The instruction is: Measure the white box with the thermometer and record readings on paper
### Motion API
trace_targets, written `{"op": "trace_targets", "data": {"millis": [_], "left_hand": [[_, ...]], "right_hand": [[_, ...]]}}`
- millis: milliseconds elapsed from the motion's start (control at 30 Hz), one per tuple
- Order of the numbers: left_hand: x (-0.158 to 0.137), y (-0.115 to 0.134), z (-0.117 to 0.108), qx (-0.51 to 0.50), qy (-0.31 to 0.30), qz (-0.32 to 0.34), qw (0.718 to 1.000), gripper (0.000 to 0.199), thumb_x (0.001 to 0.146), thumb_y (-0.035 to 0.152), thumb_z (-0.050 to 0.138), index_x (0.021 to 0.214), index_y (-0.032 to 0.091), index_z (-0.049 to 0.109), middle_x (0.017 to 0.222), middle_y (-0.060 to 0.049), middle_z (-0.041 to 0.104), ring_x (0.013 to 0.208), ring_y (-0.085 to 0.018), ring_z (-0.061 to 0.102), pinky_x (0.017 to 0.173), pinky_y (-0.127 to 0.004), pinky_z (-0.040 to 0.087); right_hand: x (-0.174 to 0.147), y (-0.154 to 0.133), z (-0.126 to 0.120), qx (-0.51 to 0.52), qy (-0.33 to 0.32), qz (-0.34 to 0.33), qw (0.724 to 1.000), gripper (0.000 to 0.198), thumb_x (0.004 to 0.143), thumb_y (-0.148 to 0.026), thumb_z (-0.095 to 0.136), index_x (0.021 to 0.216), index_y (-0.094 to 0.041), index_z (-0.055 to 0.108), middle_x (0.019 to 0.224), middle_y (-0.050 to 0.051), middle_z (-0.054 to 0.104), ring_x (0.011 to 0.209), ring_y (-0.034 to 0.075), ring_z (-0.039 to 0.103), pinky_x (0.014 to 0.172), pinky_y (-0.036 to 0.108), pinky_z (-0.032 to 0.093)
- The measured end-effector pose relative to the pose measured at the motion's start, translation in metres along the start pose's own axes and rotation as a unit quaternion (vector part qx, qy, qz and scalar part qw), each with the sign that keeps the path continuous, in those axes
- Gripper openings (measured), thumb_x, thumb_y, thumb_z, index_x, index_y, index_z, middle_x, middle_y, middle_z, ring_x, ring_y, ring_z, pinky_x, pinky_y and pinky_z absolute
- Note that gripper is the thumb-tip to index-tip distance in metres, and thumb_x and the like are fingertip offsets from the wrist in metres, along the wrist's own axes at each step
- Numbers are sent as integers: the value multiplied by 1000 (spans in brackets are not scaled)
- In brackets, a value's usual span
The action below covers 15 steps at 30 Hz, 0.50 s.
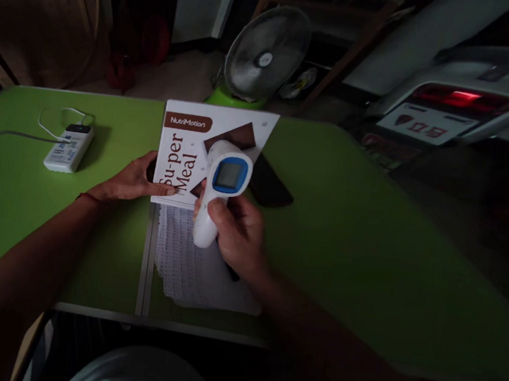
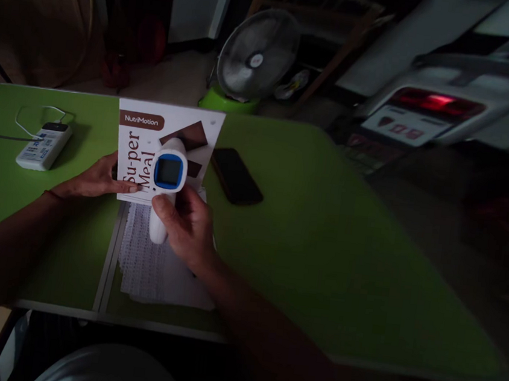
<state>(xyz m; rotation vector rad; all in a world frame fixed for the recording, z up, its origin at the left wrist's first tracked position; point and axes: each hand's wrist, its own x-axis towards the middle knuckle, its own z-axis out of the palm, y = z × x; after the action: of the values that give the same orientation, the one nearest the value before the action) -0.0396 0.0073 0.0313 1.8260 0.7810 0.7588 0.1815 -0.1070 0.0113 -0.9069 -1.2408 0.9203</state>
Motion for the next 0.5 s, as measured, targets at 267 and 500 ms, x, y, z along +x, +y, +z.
{"op": "trace_targets", "data": {"millis": [267, 500], "left_hand": [[0, 1, -1, 8, -3, 4, 1000, 72, 72, 51, 102, 129, 19, 70, 133, -15, 80, 126, -43, 74, 110, -66, 62], [-1, -4, 1, -9, 2, 2, 1000, 76, 74, 51, 102, 132, 18, 67, 135, -17, 79, 128, -42, 74, 110, -66, 61]], "right_hand": [[-2, -3, 0, 27, -3, 18, 999, 34, 92, -55, 81, 113, -29, 74, 104, 6, 82, 98, 28, 79, 86, 53, 70], [-3, -5, 1, 28, 2, 35, 999, 39, 89, -59, 84, 112, -29, 75, 104, 5, 83, 96, 27, 79, 88, 53, 70]]}}
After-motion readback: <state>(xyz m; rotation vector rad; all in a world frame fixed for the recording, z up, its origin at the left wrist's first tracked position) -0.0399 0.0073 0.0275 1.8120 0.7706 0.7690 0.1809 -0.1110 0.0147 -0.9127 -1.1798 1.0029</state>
